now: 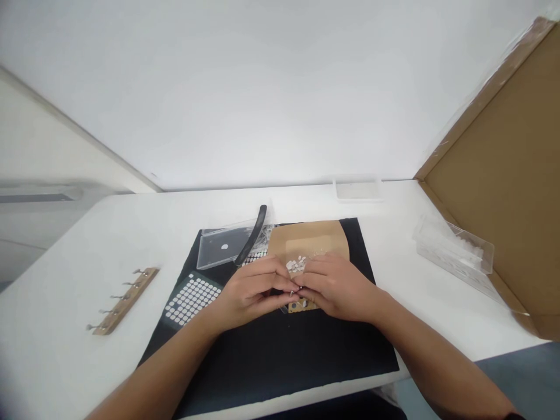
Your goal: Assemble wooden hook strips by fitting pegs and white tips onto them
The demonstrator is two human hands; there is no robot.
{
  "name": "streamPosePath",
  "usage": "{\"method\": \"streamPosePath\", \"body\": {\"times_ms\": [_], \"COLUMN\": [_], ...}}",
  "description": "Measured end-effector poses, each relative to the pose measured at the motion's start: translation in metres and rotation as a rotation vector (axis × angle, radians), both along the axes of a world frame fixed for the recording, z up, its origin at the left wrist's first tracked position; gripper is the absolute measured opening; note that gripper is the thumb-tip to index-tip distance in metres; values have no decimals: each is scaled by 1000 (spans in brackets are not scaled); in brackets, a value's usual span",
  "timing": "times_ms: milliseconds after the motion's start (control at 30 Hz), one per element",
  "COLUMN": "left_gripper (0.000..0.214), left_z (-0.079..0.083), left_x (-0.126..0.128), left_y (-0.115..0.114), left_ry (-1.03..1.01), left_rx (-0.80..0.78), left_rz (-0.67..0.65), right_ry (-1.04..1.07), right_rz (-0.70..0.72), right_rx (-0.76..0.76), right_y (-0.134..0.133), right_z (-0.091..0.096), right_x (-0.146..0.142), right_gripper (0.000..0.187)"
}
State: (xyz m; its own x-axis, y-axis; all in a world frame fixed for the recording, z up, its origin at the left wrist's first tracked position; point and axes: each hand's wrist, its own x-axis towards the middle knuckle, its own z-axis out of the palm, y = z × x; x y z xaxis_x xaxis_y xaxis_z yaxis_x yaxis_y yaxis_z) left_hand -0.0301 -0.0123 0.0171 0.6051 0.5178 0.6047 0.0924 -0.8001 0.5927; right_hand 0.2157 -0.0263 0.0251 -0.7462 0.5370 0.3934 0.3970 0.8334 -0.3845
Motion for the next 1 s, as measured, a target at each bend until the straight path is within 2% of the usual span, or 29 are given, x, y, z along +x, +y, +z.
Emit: {"method": "streamPosePath", "body": {"times_ms": [300, 500, 700, 1000], "left_gripper": [2, 9, 3, 9], "left_z": [4, 2, -1, 3], "left_x": [-1, -10, -15, -17], "left_y": [-2, -1, -1, -3], "left_ry": [29, 255, 411, 584], "left_rx": [-79, -227, -331, -291], "left_rz": [-68, -175, -211, -116], "right_ry": [14, -70, -180, -322], "right_rz": [47, 38, 9, -27], "right_rx": [-89, -128, -147, -132], "right_y": [-2, -6, -8, -8], "right_z": [-1, 2, -1, -3], "right_x": [1, 4, 7, 7], "right_gripper": [14, 17, 23, 21]}}
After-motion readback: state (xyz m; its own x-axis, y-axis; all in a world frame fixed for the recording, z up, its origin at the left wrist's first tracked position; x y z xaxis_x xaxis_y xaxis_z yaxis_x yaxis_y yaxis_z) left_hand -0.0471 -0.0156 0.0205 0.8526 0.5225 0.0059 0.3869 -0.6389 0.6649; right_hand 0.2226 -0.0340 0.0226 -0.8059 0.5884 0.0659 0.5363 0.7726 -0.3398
